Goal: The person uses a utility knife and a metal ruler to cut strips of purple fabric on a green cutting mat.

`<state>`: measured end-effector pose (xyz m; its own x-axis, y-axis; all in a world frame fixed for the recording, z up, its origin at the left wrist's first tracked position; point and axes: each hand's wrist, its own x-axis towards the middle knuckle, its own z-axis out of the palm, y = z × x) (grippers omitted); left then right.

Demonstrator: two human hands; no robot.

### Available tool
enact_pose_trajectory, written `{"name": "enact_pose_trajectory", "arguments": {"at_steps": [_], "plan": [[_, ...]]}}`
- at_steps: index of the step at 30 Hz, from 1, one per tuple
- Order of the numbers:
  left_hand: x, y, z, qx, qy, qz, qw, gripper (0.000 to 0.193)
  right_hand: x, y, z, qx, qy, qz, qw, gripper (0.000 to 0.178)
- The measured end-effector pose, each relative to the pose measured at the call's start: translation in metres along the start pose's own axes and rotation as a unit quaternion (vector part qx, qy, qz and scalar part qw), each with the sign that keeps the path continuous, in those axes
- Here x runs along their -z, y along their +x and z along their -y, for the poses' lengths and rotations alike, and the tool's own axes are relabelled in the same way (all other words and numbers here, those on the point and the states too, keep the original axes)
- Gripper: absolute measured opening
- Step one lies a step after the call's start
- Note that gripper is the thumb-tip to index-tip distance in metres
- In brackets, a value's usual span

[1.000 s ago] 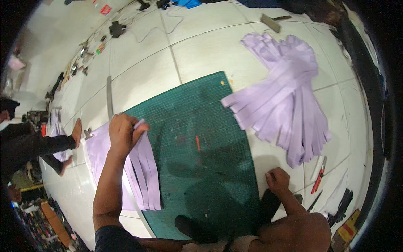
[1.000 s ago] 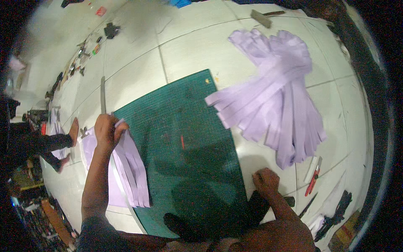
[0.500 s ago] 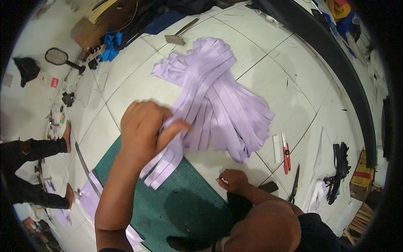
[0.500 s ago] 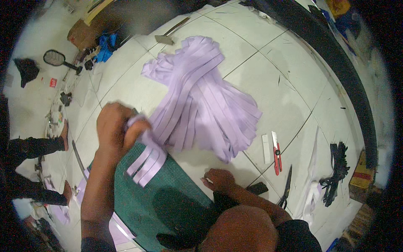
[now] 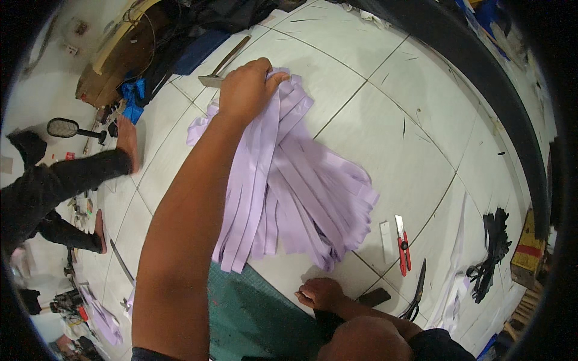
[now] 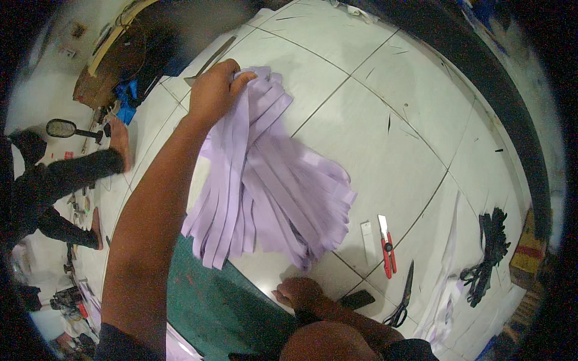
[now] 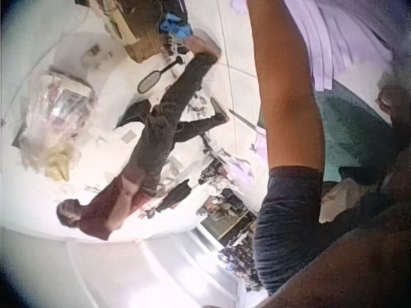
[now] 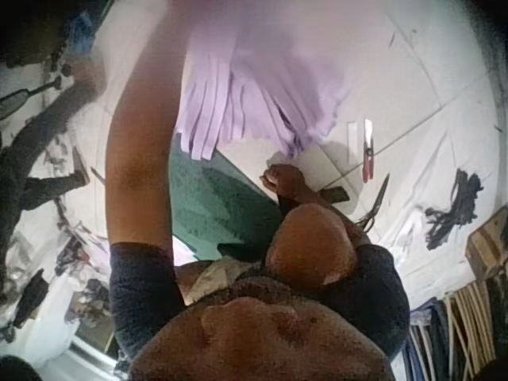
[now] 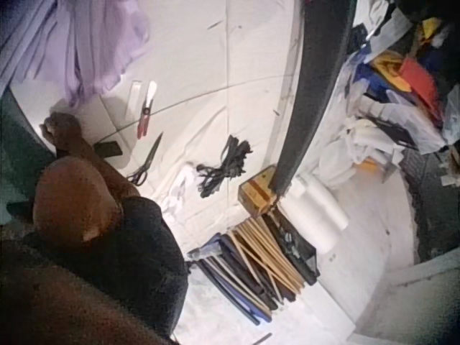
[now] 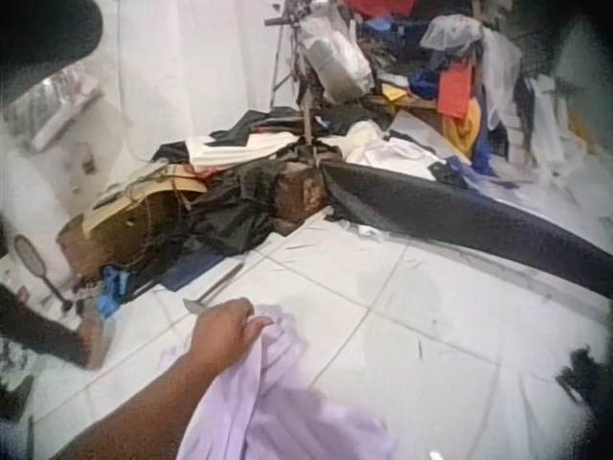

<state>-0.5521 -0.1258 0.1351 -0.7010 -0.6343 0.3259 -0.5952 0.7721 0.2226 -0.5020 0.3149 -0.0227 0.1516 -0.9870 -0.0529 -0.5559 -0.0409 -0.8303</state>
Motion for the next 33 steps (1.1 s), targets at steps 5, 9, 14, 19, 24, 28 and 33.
{"name": "enact_pose_trajectory", "arguments": {"at_steps": [5, 9, 14, 19, 24, 28, 33], "plan": [[-0.046, 0.001, 0.011, 0.007, 0.019, -0.004, 1.000, 0.041, 0.000, 0.002, -0.004, 0.041, -0.004, -0.044, 0.998, 0.023], [-0.053, -0.024, 0.014, 0.006, -0.031, -0.064, 0.997, 0.041, -0.003, -0.002, -0.005, 0.042, 0.008, -0.037, 0.998, 0.022], [-0.016, -0.078, 0.030, -0.017, -0.048, -0.018, 0.999, 0.028, 0.005, -0.005, -0.004, -0.020, -0.018, 0.018, 0.999, 0.023], [0.075, -0.213, 0.077, 0.006, -0.020, 0.057, 0.998, 0.021, -0.007, 0.001, 0.005, 0.028, 0.002, -0.060, 0.998, 0.019], [0.182, -0.383, 0.106, 0.060, 0.041, 0.197, 0.978, 0.017, -0.020, -0.008, -0.014, 0.002, -0.043, -0.044, 0.998, 0.009], [0.270, -0.526, 0.151, 0.220, 0.107, 0.220, 0.944, 0.016, -0.020, -0.008, -0.021, 0.008, -0.114, -0.055, 0.992, 0.022], [0.340, -0.689, 0.198, 0.517, 0.090, 0.093, 0.846, 0.022, -0.002, -0.004, 0.003, -0.023, -0.058, 0.007, 0.998, 0.023]]}}
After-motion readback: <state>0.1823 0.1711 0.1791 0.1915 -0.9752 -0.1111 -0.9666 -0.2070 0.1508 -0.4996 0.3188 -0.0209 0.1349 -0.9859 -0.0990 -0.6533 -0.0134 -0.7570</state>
